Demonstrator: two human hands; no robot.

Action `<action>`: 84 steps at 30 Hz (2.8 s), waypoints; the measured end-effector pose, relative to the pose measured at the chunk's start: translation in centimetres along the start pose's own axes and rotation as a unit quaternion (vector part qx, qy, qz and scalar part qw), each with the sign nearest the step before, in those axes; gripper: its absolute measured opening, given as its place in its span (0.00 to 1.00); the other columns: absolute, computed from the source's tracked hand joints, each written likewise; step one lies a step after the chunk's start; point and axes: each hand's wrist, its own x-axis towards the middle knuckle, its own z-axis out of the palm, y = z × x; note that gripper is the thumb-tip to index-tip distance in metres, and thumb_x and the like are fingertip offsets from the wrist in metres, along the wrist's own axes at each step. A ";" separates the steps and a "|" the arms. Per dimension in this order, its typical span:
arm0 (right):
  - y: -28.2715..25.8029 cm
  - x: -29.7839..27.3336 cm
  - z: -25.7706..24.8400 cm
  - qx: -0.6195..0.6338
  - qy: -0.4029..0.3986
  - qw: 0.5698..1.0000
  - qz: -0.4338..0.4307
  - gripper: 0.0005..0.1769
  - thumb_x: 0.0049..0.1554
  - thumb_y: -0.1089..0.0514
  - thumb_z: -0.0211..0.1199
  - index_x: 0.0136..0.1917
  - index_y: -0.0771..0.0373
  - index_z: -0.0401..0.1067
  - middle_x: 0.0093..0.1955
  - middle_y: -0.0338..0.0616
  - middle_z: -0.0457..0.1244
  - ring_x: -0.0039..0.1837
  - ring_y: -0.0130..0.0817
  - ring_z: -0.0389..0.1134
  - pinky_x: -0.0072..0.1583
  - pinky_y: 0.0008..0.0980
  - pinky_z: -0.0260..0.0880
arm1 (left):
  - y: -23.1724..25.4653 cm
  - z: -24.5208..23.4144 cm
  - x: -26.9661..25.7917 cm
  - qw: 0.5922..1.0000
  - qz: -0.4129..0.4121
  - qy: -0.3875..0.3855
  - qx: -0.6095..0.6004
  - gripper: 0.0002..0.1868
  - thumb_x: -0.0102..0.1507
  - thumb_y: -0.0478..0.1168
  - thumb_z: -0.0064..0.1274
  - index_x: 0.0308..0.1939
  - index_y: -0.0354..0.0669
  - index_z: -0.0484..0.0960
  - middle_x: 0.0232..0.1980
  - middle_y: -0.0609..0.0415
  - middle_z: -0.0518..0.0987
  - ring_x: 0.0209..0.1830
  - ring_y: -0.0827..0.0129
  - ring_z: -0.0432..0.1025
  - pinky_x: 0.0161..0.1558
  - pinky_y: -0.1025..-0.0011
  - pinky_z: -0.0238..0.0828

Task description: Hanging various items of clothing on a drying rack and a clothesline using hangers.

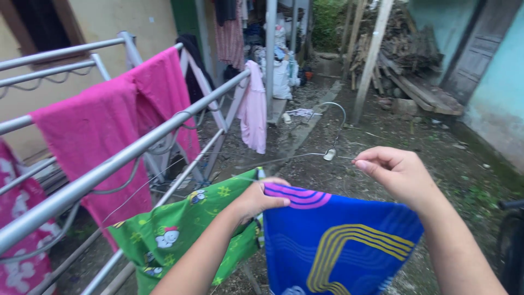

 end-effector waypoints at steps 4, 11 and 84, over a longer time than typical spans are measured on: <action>-1.4 1.6 2.7 -0.031 -0.046 0.995 -0.087 0.09 0.55 0.58 0.69 0.48 0.63 0.82 0.34 0.30 0.66 0.37 0.16 0.60 0.38 0.21 0.61 | 0.1 -2.5 -4.4 0.969 -0.181 -0.066 0.156 0.21 0.57 0.48 0.68 0.51 0.46 0.86 0.42 0.64 0.82 0.39 0.76 0.70 0.37 0.75 0.63; -2.8 4.2 12.6 0.023 -0.110 0.984 -0.139 0.08 0.56 0.58 0.70 0.48 0.63 0.82 0.35 0.31 0.66 0.37 0.18 0.59 0.39 0.23 0.60 | 0.5 -9.6 -14.0 0.968 -0.228 -0.101 -0.001 0.25 0.58 0.44 0.69 0.58 0.42 0.84 0.53 0.62 0.82 0.49 0.78 0.72 0.45 0.76 0.66; -7.9 0.8 32.9 0.001 -0.226 0.937 -0.265 0.16 0.59 0.52 0.61 0.58 0.58 0.76 0.50 0.47 0.72 0.54 0.43 0.74 0.55 0.39 0.73 | 12.2 -5.5 -27.6 0.673 0.038 0.470 0.570 0.16 0.56 0.31 0.48 0.46 0.38 0.83 0.47 0.43 0.82 0.48 0.52 0.77 0.52 0.59 0.73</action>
